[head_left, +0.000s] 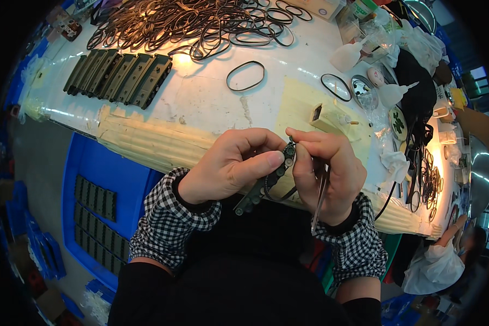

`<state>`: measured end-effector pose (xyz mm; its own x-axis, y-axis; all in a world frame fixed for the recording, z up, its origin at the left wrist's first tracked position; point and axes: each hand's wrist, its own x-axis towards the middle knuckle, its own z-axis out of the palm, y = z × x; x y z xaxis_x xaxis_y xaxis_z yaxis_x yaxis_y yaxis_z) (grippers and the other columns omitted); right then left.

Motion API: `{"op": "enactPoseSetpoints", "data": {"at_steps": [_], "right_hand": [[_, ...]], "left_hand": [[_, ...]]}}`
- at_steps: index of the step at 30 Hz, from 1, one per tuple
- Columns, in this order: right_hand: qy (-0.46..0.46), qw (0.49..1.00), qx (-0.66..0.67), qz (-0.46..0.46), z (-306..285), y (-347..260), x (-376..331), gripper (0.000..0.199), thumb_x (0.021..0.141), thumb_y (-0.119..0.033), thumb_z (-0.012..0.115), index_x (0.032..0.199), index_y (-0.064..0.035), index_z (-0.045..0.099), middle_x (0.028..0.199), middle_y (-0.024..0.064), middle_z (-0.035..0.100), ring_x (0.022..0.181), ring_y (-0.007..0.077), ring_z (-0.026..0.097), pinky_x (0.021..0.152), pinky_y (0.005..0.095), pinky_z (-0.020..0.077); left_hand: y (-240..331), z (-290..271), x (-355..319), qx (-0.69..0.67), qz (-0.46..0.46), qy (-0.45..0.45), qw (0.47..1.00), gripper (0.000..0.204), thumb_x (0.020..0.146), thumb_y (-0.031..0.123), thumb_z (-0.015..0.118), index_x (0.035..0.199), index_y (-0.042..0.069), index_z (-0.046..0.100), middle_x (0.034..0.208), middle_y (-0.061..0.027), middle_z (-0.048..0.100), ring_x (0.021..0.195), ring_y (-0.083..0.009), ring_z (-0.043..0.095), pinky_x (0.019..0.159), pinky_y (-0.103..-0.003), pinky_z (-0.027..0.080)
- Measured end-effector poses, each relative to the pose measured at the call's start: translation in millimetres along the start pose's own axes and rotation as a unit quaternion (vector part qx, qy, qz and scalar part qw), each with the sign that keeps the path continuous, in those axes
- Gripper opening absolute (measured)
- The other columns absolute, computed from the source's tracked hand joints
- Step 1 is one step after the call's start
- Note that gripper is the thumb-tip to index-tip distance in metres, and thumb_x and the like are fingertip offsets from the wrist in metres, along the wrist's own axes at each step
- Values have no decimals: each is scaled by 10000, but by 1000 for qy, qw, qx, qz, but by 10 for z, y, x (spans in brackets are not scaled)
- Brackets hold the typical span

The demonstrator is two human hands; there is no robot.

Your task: Assembling small components into a green housing using tweezers at a factory workbench.

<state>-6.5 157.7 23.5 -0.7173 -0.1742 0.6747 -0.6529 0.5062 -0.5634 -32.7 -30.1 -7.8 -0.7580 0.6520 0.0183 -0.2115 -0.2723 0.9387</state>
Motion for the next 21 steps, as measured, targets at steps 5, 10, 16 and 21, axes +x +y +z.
{"op": "enactPoseSetpoints", "data": {"at_steps": [5, 10, 16, 21], "right_hand": [[5, 1000, 11, 21, 16, 7, -19, 136, 811, 20, 699, 915, 15, 612, 900, 162, 704, 729, 239, 703, 616, 287, 554], [-27, 997, 17, 77, -48, -41, 32, 156, 819, 18, 713, 964, -4, 660, 903, 126, 711, 744, 222, 704, 633, 282, 549], [-60, 997, 8, 43, -121, -30, 111, 190, 788, 16, 728, 968, -27, 689, 914, 101, 722, 768, 233, 705, 668, 303, 548], [-77, 996, -14, 33, -173, -27, 144, 176, 784, 11, 723, 950, -29, 681, 914, 98, 725, 778, 238, 707, 685, 310, 553]], "left_hand": [[-15, 43, 13, -4, 17, 18, 1000, 319, 977, 259, 597, 1107, -32, 611, 807, 25, 593, 661, -8, 485, 554, -173, 389], [62, 43, 27, 6, 3, 20, 1000, 300, 974, 229, 579, 1097, -42, 615, 825, 13, 600, 712, -21, 508, 605, -180, 414], [92, 27, 27, -31, -11, 21, 999, 289, 958, 190, 552, 1082, -62, 623, 872, -13, 628, 782, -44, 541, 687, -208, 450], [111, 81, 41, -32, 7, 36, 999, 298, 958, 204, 561, 1075, -61, 629, 857, -14, 630, 776, -49, 544, 683, -211, 448]]}}
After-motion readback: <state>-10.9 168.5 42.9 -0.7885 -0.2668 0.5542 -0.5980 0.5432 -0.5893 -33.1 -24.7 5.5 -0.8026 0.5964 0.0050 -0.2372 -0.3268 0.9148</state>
